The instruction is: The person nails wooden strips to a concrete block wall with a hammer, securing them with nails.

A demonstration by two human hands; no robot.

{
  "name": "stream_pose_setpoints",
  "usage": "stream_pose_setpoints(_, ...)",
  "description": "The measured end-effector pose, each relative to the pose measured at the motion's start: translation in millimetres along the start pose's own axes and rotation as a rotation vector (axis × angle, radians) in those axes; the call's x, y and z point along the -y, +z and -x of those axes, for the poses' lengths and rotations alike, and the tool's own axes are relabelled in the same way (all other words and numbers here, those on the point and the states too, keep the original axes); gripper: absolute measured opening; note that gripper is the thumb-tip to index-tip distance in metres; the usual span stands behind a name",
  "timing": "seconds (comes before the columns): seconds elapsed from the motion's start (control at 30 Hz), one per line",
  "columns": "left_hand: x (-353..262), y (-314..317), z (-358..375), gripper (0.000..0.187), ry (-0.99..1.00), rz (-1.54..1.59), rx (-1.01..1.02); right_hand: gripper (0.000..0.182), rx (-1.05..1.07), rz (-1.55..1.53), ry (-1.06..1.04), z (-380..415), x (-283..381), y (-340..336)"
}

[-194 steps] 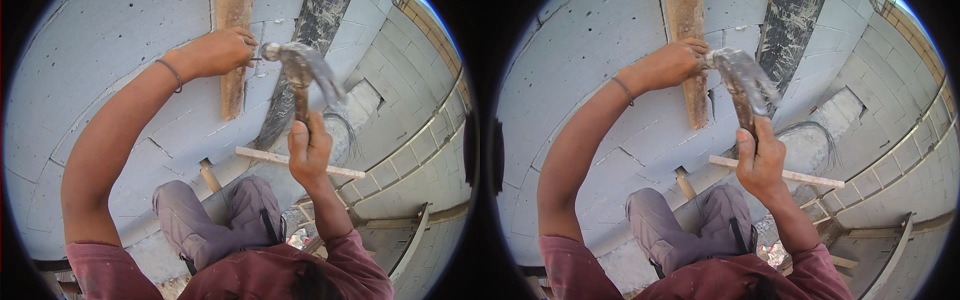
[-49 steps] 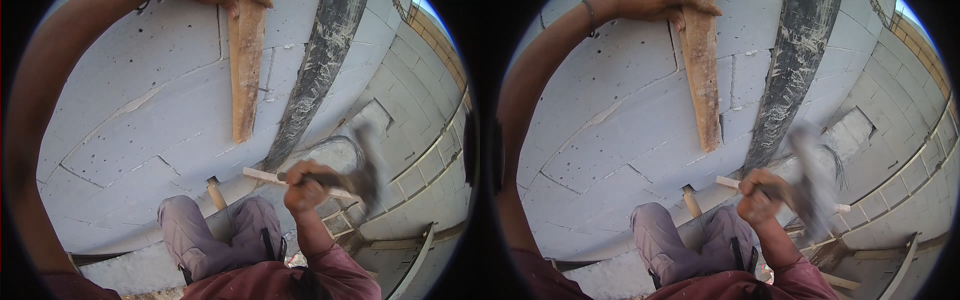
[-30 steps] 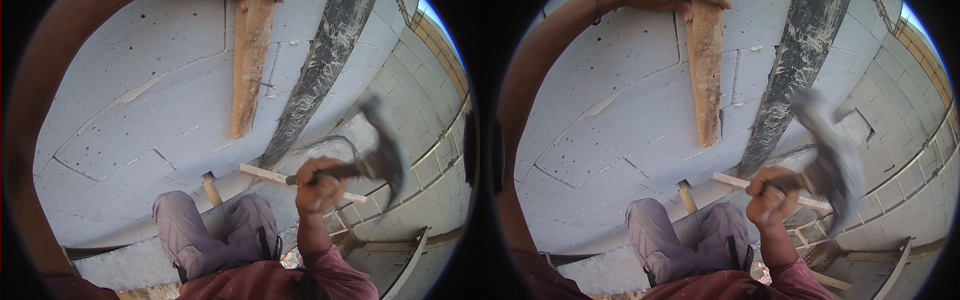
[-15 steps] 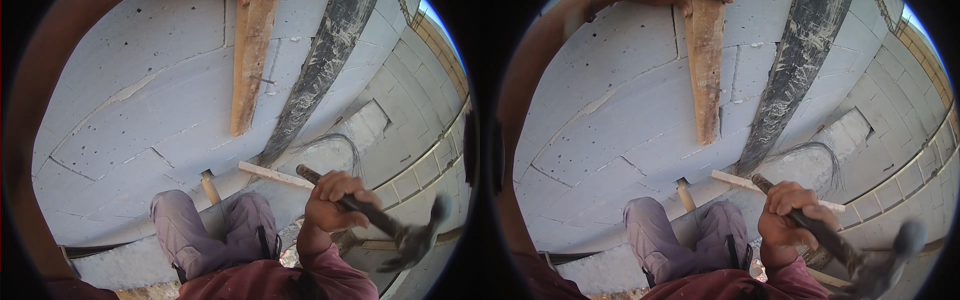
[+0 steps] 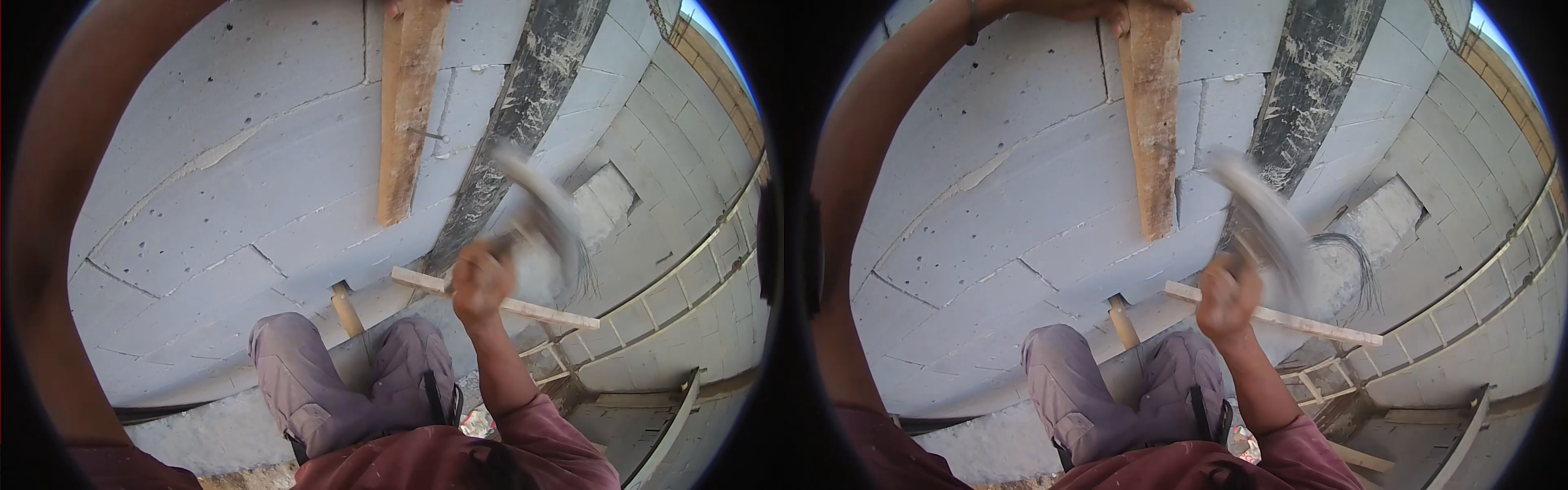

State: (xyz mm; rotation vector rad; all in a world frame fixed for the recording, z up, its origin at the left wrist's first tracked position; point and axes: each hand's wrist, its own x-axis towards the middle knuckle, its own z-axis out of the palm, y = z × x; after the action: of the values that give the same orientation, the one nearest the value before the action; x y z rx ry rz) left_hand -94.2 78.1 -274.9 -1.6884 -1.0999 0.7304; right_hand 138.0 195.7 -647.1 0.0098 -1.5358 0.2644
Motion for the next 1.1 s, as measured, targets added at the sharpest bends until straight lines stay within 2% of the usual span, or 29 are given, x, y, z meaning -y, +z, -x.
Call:
stream_pose_setpoints(0.03,0.9,1.7,2.7,0.051,-0.013,0.064,-0.011,0.034,0.055,0.315,-0.094,2.9,-5.8,3.6)
stream_pose_setpoints(0.1,2.1,5.2,-4.6,0.046,-0.014,0.115,-0.015,0.036,0.479,-0.306,0.604,-12.5,4.7,-10.6)
stream_pose_setpoints(0.13,-5.3,15.1,-1.7,0.055,-0.175,0.171,0.028,0.037,0.412,-0.335,0.580,-16.5,6.2,-14.5)
stream_pose_setpoints(0.17,0.8,12.7,-2.4,0.062,-0.124,0.093,0.003,0.039,0.325,-0.374,0.546,-15.2,7.3,-16.5)
stream_pose_setpoints(0.23,3.3,0.0,-5.4,0.060,-0.096,0.080,0.060,0.037,0.168,-0.419,0.489,-10.7,12.0,-16.9)
stream_pose_setpoints(0.3,4.6,-8.0,-6.7,0.058,-0.096,0.151,0.081,0.037,0.097,-0.458,0.458,-13.4,13.9,-16.4)
stream_pose_setpoints(0.37,5.6,-10.4,-6.6,0.057,-0.084,0.127,0.070,0.036,0.139,-0.511,0.545,-19.3,18.5,-19.6)
stream_pose_setpoints(0.43,5.3,-12.6,-7.0,0.056,-0.090,0.158,0.085,0.036,0.143,-0.459,0.498,-24.7,17.4,-20.6)
stream_pose_setpoints(0.53,6.6,-15.1,-6.7,0.052,-0.080,0.181,0.106,0.036,0.271,-0.382,0.475,-19.5,11.9,-24.1)
stream_pose_setpoints(0.57,7.3,-14.7,-6.5,0.051,-0.078,0.207,0.109,0.036,0.264,-0.382,0.464,-19.8,13.2,-24.7)
stream_pose_setpoints(0.63,7.5,-14.5,-7.1,0.050,-0.077,0.203,0.109,0.038,0.260,-0.355,0.571,-19.6,17.3,-29.2)
stream_pose_setpoints(0.7,7.0,-14.2,-6.1,0.057,-0.077,0.209,0.087,0.035,0.274,-0.362,0.570,-13.6,11.9,-32.0)
stream_pose_setpoints(0.87,8.8,-13.7,-4.6,0.053,-0.071,0.217,0.069,0.037,0.257,-0.419,0.570,-7.9,7.7,-32.5)
stream_pose_setpoints(0.93,8.6,-14.2,-3.4,0.050,-0.069,0.229,0.053,0.038,0.223,-0.490,0.658,-5.5,6.7,-32.0)
stream_pose_setpoints(1.1,11.4,-19.1,-3.2,0.053,-0.115,0.211,0.064,0.035,0.197,-0.475,0.691,-9.7,8.7,-31.2)
